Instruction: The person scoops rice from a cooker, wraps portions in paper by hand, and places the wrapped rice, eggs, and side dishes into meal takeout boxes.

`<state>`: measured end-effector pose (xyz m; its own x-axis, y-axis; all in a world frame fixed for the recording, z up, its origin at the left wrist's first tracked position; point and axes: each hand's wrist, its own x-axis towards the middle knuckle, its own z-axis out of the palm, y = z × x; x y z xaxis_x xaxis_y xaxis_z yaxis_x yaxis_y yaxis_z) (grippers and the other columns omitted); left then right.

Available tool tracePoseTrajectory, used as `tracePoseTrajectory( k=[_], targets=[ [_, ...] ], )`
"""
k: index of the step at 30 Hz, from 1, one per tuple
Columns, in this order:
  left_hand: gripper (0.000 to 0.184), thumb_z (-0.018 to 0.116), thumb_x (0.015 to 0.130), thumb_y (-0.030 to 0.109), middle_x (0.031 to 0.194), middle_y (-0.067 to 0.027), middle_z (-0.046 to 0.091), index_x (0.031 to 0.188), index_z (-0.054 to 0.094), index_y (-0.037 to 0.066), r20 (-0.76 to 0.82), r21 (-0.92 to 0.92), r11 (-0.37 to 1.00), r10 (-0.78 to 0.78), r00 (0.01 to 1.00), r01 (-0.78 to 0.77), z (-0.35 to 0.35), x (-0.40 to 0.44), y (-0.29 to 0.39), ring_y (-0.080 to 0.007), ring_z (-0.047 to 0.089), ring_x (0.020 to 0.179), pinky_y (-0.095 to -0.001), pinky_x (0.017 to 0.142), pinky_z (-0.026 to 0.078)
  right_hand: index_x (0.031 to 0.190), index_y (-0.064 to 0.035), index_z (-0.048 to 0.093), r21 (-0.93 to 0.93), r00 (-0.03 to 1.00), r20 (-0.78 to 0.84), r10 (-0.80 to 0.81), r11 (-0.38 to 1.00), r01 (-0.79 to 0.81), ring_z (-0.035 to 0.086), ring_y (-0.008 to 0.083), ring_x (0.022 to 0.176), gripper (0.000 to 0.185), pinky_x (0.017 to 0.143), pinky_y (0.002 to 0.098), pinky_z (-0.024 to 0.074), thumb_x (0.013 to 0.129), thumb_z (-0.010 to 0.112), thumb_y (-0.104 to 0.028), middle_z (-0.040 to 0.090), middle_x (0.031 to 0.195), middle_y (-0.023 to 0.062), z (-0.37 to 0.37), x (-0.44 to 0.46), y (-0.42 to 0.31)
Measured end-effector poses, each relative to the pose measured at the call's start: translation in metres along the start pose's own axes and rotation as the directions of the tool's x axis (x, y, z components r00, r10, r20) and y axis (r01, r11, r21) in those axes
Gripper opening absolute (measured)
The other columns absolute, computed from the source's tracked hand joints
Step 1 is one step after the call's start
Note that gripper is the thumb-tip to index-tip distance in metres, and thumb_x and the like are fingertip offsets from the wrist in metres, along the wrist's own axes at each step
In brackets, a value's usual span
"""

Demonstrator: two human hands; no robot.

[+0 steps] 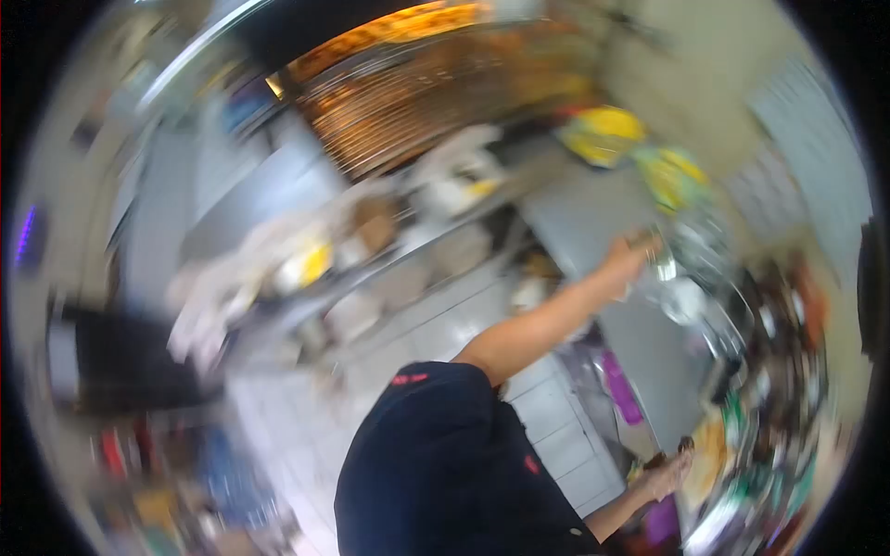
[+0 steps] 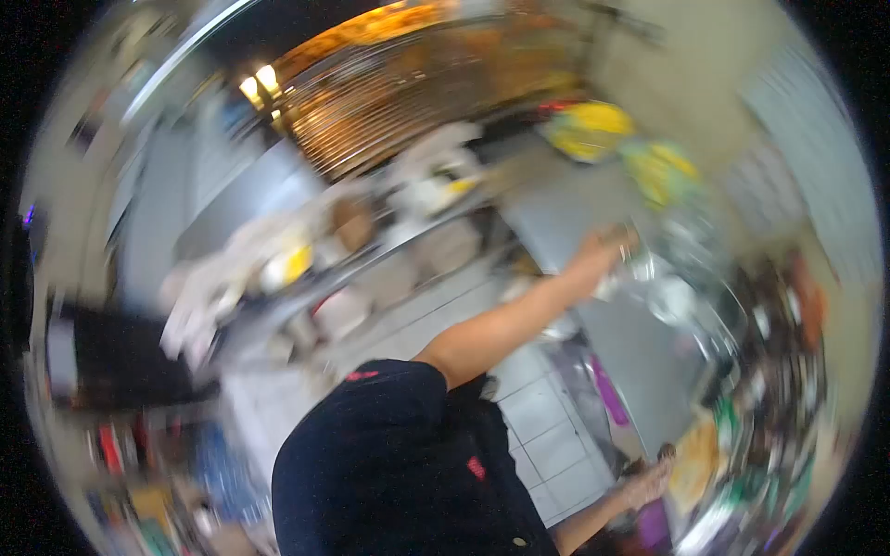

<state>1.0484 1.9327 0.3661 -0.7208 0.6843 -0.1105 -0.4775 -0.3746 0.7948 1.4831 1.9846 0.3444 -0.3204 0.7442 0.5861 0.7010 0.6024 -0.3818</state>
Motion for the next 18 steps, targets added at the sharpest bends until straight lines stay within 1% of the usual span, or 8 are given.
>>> tracePoseTrajectory(
  k=[1, 2, 3, 6, 8, 9, 14, 18],
  targets=[
    [0.046, 0.071, 0.091, 0.037, 0.107, -0.0040, 0.065, 0.125, 0.062, 0.007, -0.086, 0.070, 0.992, -0.102, 0.991, 0.108, -0.049, -0.067, 0.023, -0.0144, 0.057, 0.096, -0.0323, 0.077, 0.048, 0.119, 0.0073, 0.066, -0.278, 0.899, 0.043, -0.436, 0.859, 0.430, 0.066, 0.0261, 0.106, 0.043, 0.088, 0.0346, 0.0525, 0.101, 0.058, -0.031, 0.069, 0.121, 0.0189, 0.013, -0.006, 0.015],
    [0.047, 0.072, 0.092, 0.036, 0.110, -0.0047, 0.066, 0.127, 0.062, 0.007, -0.162, 0.102, 0.967, -0.214, 0.963, 0.232, -0.090, -0.137, 0.040, -0.0144, 0.059, 0.099, -0.0314, 0.079, 0.049, 0.118, 0.0066, 0.066, 0.207, 0.999, 0.025, -0.030, 0.978, 0.024, 0.066, 0.0262, 0.106, 0.042, 0.089, 0.0348, 0.0517, 0.102, 0.057, -0.031, 0.069, 0.120, 0.0187, 0.014, -0.005, -0.046],
    [0.044, 0.071, 0.093, 0.033, 0.109, -0.0045, 0.067, 0.127, 0.062, 0.007, -0.322, 0.054, 0.994, -0.069, 0.944, 0.091, -0.141, -0.193, 0.019, -0.0141, 0.062, 0.096, -0.0299, 0.076, 0.050, 0.117, 0.0058, 0.067, 0.548, 0.897, 0.249, 0.366, 0.710, -0.442, 0.066, 0.0262, 0.105, 0.041, 0.090, 0.0349, 0.0510, 0.102, 0.057, -0.031, 0.069, 0.119, 0.0185, 0.013, -0.012, -0.104],
    [0.040, 0.067, 0.097, 0.030, 0.111, -0.0092, 0.069, 0.128, 0.060, 0.006, -0.595, -0.018, 0.994, -0.097, 0.798, 0.107, -0.280, -0.391, 0.056, -0.0170, 0.067, 0.095, -0.0317, 0.073, 0.054, 0.116, 0.0042, 0.068, 0.557, 0.937, 0.320, 0.141, 0.772, -0.306, 0.066, 0.0260, 0.103, 0.040, 0.090, 0.0349, 0.0505, 0.103, 0.056, -0.031, 0.070, 0.115, 0.0177, 0.042, -0.035, -0.135],
    [0.032, 0.072, 0.093, 0.026, 0.103, -0.0078, 0.070, 0.116, 0.063, 0.005, -0.865, 0.234, 0.971, 0.188, 0.465, 0.043, -0.345, -0.509, 0.096, -0.0155, 0.066, 0.090, -0.0302, 0.074, 0.053, 0.115, 0.0033, 0.068, 0.668, 0.915, 0.403, -0.020, 0.691, -0.278, 0.066, 0.0254, 0.102, 0.039, 0.090, 0.0343, 0.0501, 0.103, 0.056, -0.032, 0.070, 0.112, 0.0168, 0.065, -0.044, -0.167],
    [0.035, 0.077, 0.088, 0.023, 0.096, -0.0069, 0.071, 0.112, 0.064, 0.001, -0.932, 0.353, 0.911, 0.325, 0.159, 0.212, -0.357, -0.556, 0.128, -0.0148, 0.066, 0.087, -0.0312, 0.076, 0.053, 0.115, 0.0031, 0.068, 0.689, 0.885, 0.446, -0.132, 0.681, -0.246, 0.066, 0.0251, 0.103, 0.039, 0.090, 0.0346, 0.0501, 0.103, 0.056, -0.032, 0.070, 0.111, 0.0167, 0.078, -0.052, -0.186],
    [0.030, 0.079, 0.086, 0.023, 0.089, -0.0071, 0.069, 0.103, 0.065, 0.002, -0.776, 0.611, 0.784, 0.568, -0.275, -0.106, -0.498, -0.705, 0.212, -0.0146, 0.062, 0.079, -0.0303, 0.073, 0.051, 0.116, 0.0030, 0.066, 0.720, 0.683, 0.587, -0.434, 0.665, -0.196, 0.064, 0.0215, 0.098, 0.036, 0.086, 0.0330, 0.0503, 0.101, 0.058, -0.029, 0.069, 0.109, 0.0138, 0.100, -0.119, -0.387],
    [0.031, 0.081, 0.083, 0.025, 0.084, -0.0077, 0.067, 0.096, 0.067, 0.001, -0.691, 0.690, 0.703, 0.711, -0.130, 0.171, -0.610, -0.737, 0.270, -0.0169, 0.062, 0.078, -0.0322, 0.073, 0.050, 0.113, 0.0016, 0.065, 0.865, 0.585, 0.499, -0.640, 0.321, -0.387, 0.059, 0.0112, 0.087, 0.030, 0.079, 0.0258, 0.0473, 0.096, 0.066, -0.023, 0.067, 0.098, 0.0051, 0.078, -0.220, -0.598]
  ],
)
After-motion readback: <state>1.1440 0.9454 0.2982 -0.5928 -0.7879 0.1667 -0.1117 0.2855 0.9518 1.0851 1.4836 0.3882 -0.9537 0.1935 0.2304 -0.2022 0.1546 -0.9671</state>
